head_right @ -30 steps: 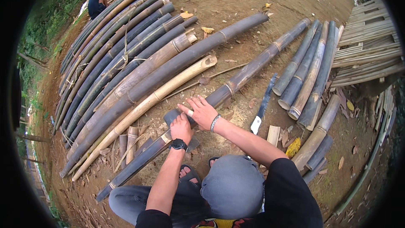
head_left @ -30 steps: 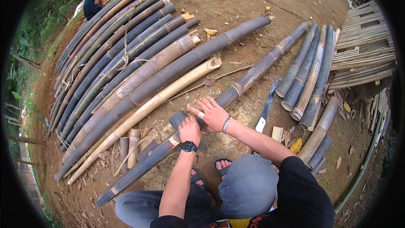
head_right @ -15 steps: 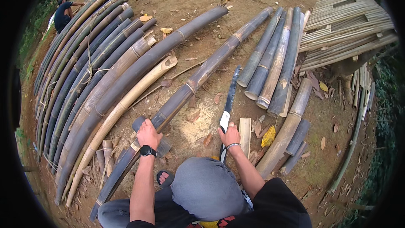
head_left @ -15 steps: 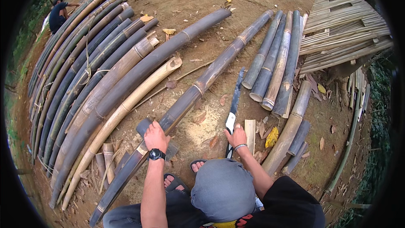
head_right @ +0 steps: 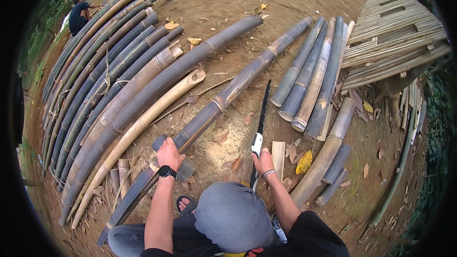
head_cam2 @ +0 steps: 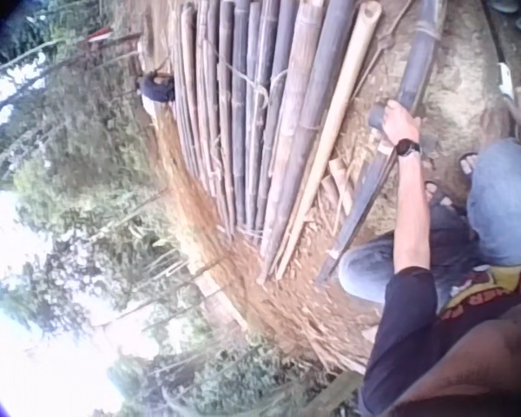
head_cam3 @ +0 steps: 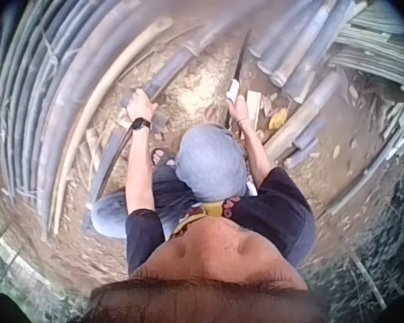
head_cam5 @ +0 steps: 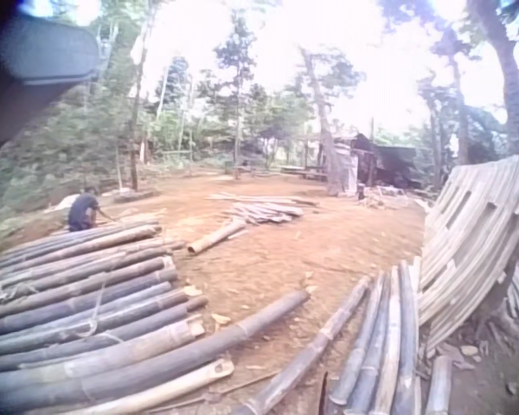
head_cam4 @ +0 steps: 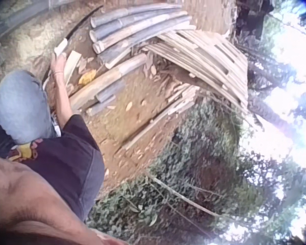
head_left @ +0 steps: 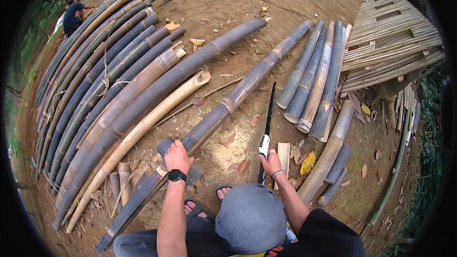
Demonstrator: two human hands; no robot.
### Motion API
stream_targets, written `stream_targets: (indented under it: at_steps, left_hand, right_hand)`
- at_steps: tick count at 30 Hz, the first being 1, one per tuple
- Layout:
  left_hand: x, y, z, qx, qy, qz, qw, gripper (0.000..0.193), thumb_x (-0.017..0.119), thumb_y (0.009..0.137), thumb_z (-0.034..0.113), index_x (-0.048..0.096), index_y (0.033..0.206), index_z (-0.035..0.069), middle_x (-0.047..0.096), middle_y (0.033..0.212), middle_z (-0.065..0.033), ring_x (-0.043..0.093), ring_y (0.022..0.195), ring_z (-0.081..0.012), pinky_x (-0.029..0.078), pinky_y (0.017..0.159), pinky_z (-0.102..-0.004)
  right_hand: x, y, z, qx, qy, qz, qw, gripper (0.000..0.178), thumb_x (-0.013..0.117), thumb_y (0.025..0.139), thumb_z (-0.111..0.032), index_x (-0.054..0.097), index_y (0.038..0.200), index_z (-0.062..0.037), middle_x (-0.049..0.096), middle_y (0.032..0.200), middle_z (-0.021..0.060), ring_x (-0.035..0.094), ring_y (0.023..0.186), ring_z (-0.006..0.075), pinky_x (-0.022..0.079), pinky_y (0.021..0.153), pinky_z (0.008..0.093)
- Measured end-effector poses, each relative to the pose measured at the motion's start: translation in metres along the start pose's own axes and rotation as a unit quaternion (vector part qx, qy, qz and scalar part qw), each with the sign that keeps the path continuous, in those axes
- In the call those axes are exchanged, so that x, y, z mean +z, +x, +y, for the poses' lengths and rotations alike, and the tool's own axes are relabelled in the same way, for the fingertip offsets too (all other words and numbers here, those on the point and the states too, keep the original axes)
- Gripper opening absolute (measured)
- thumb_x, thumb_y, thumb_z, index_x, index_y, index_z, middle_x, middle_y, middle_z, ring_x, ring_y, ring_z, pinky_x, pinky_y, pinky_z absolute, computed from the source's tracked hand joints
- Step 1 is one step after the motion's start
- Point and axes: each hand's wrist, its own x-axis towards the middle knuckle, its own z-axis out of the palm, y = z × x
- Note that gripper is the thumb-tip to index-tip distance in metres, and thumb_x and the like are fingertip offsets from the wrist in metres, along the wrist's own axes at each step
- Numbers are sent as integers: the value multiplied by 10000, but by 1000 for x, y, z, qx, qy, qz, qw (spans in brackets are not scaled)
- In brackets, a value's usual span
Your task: The person saws a hole into a bamboo pole using a hand saw and fits a shorter bamboo piece into it.
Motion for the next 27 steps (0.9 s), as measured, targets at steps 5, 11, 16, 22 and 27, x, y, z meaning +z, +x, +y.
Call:
stream_targets:
  at_steps: [5, 11, 16, 22, 27]
  left_hand:
    - [-1, 1, -3, 13, -5, 0, 1000, 596, 899, 602, 245, 525, 1009, 23, 671, 992, -188, 686, 932, -348, 570, 804, -428]
    - [0, 1, -7, 12, 19, 3, 1000, 609, 909, 602, 274, 523, 1009, 35, 669, 963, -145, 693, 898, -306, 566, 787, -397]
    - [0, 0, -5, 4, 26, -1, 1000, 615, 911, 597, 276, 525, 1013, 38, 669, 961, -137, 695, 897, -301, 565, 793, -397]
    - [-6, 2, 2, -3, 16, -19, 1000, 604, 901, 613, 276, 524, 1012, 24, 670, 986, -169, 688, 921, -334, 568, 801, -420]
    - [-2, 2, -2, -6, 6, -20, 1000, 598, 896, 620, 278, 521, 1008, 20, 669, 997, -182, 686, 928, -350, 569, 803, -429]
  right_hand:
    - [-14, -38, 5, 1, 270, -47, 962, 359, 665, 962, -211, 454, 1140, 19, 619, 924, 102, 593, 788, 134, 496, 657, 319]
    - [-37, -72, -31, -20, 236, 14, 971, 379, 609, 994, -234, 475, 1232, 28, 580, 666, 37, 568, 566, 135, 455, 508, 307]
    - [-41, -53, -97, -123, 241, -143, 952, 302, 595, 991, -189, 516, 1186, 27, 603, 599, 77, 644, 540, 174, 500, 520, 329]
    - [-4, -33, -134, -221, 109, -181, 952, 373, 622, 965, -218, 461, 1233, -16, 628, 668, 223, 661, 648, 431, 519, 585, 481]
    - [2, -38, -137, -208, 102, -216, 948, 394, 603, 973, -242, 415, 1251, -36, 631, 705, 272, 649, 706, 498, 507, 611, 540]
